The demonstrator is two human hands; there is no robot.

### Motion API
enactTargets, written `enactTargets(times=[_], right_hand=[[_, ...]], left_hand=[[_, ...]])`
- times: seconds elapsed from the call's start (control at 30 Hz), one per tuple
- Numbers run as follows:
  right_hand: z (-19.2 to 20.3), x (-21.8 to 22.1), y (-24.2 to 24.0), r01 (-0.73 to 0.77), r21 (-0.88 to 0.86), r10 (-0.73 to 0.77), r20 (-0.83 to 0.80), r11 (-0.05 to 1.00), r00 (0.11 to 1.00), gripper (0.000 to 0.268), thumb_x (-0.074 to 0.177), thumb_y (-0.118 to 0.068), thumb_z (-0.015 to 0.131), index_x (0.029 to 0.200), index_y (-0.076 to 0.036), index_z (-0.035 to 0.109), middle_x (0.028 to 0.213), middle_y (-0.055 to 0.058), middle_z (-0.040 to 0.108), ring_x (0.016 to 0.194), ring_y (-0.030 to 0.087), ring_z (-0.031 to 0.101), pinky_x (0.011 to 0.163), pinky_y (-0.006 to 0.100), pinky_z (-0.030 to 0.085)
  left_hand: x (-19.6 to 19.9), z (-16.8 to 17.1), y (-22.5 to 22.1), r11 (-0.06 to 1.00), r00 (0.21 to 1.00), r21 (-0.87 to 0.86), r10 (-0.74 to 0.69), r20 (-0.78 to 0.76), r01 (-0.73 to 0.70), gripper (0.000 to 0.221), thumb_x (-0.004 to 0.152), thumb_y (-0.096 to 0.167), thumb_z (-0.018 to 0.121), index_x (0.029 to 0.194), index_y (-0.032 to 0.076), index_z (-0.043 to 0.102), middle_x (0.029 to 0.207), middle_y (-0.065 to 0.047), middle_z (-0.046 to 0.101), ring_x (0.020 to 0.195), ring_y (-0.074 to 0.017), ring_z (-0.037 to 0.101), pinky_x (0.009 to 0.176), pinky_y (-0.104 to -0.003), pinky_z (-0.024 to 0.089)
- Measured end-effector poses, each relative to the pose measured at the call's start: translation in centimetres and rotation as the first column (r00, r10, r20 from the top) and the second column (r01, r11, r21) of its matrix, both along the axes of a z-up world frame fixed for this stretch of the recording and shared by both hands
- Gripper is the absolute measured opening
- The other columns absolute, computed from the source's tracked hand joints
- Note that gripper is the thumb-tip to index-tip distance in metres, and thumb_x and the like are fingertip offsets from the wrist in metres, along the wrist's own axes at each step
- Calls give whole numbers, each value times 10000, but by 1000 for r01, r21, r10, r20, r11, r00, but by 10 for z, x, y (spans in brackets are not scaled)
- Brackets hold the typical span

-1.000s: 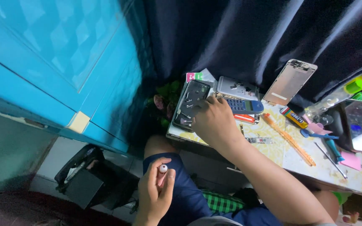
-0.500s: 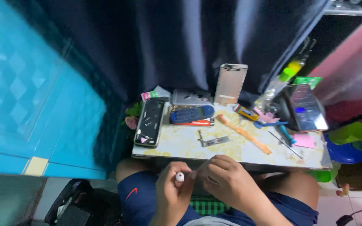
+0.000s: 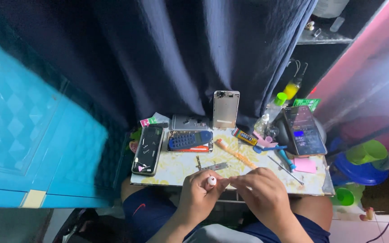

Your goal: A person uses a small tool to grind or file the edges of a small electronic circuit board at a repair bench.

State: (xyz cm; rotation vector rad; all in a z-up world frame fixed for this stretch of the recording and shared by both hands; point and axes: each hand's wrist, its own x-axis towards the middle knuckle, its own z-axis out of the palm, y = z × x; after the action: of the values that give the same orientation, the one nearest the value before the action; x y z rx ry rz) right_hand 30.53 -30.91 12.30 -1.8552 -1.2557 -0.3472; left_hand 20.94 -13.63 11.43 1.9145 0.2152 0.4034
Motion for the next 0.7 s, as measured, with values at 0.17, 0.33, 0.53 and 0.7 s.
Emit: enactTargets(times=[0.17,0.33,0.53,0.7], right_hand=[[-21,6,7,-5,69,31,-382,998,924,127,844,-66,782,958,-122,771,777,6,768,665,138,718,633,259,546],[-34,4,12,-41,177,179,-911,983,373,161,903,-110,719,877,31,792,840,142,846,805,191,787,745,331,656],[-41,-5,23,110,-56,-105,-846,992,523,413,995,-315,589,702,-53,716,656,50,701,680,130,686,644,293,581],[-28,-16,28,-18,-7,9,-693,1000,721,382,1040,-322,488,799,-83,665,700,23,689,635,116,627,590,269,497]], left_hand=[[3,7,4,972,985,234,-14,172,-27,311,994,361,651,823,102,665,718,-25,689,590,-171,620,505,-313,462],[0,9,10,885,954,460,-68,291,-77,201,1023,261,610,895,106,606,815,-49,709,678,-233,701,503,-359,498],[-6,14,16,876,956,479,-92,278,-55,175,1014,231,662,898,109,618,807,-37,703,652,-208,683,484,-334,486],[-8,2,15,917,978,399,-62,197,-22,288,1040,336,547,886,107,631,798,-19,708,658,-226,685,483,-352,500]])
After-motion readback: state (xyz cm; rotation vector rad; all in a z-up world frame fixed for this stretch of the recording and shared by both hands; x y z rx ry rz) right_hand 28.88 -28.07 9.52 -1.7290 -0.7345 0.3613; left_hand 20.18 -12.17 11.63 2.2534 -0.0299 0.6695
